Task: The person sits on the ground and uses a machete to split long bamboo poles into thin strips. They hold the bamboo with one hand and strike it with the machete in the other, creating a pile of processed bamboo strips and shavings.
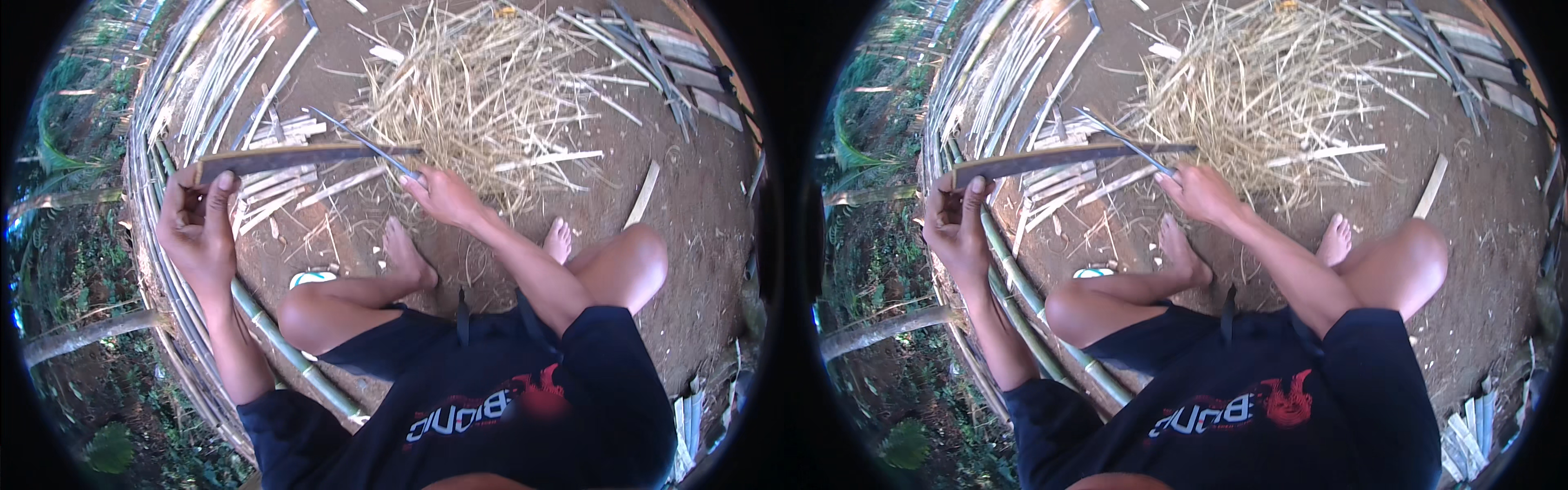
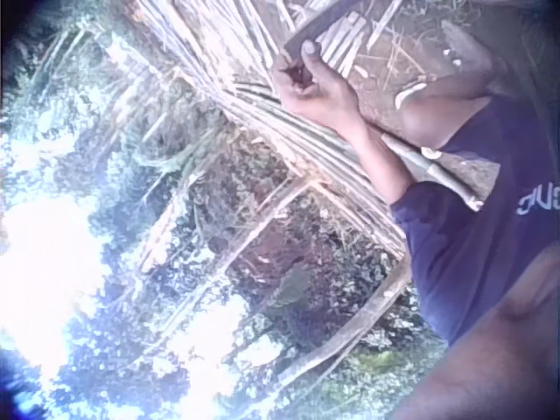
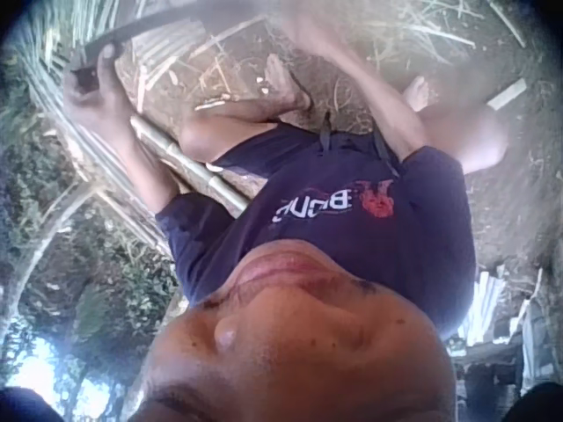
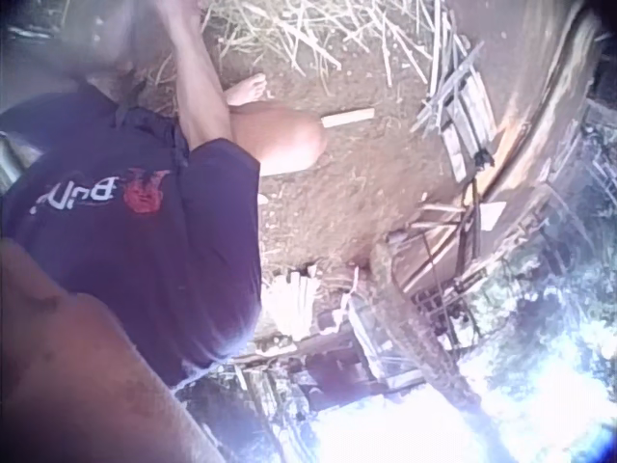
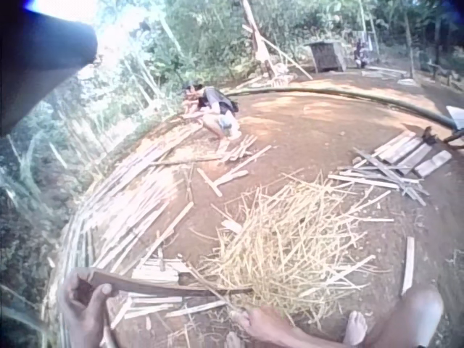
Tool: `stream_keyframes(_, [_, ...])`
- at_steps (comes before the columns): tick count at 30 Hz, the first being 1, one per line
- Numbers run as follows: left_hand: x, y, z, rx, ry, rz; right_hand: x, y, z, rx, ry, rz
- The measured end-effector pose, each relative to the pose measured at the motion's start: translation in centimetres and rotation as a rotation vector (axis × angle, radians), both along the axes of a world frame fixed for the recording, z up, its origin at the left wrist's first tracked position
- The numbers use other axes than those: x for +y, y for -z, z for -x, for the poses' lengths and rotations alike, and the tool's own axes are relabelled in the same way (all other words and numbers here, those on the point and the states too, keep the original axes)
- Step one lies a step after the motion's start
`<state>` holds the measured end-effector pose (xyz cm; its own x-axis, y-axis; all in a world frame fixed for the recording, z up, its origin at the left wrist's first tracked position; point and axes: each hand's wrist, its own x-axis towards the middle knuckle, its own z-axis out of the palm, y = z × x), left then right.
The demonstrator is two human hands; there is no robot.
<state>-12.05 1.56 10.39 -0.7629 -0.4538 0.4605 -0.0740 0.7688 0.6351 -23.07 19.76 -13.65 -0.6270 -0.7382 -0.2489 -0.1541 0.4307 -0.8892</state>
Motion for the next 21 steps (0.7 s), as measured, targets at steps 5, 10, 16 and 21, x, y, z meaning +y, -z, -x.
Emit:
stream_keyframes(5, [-1.7, 0.0, -0.1, 0.006, -0.009, -0.015, -0.4, 1.1, 0.0, -0.104, -0.015, -0.021])
stream_keyframes(10, [-2.6, 0.0, -0.1, -0.022, -0.021, 0.034, -0.9, 6.5, 2.2, -0.065, -0.036, -0.171])
stream_keyframes(16, [-5.1, 0.2, 0.1, 0.001, -0.084, -0.029, -1.1, 6.4, 1.4, -0.304, 0.011, -0.145])
stream_keyframes(21, [-7.8, -0.3, 0.7, -0.043, -0.081, -0.051, 2.3, 21.5, 3.0, -0.154, 0.131, -0.365])
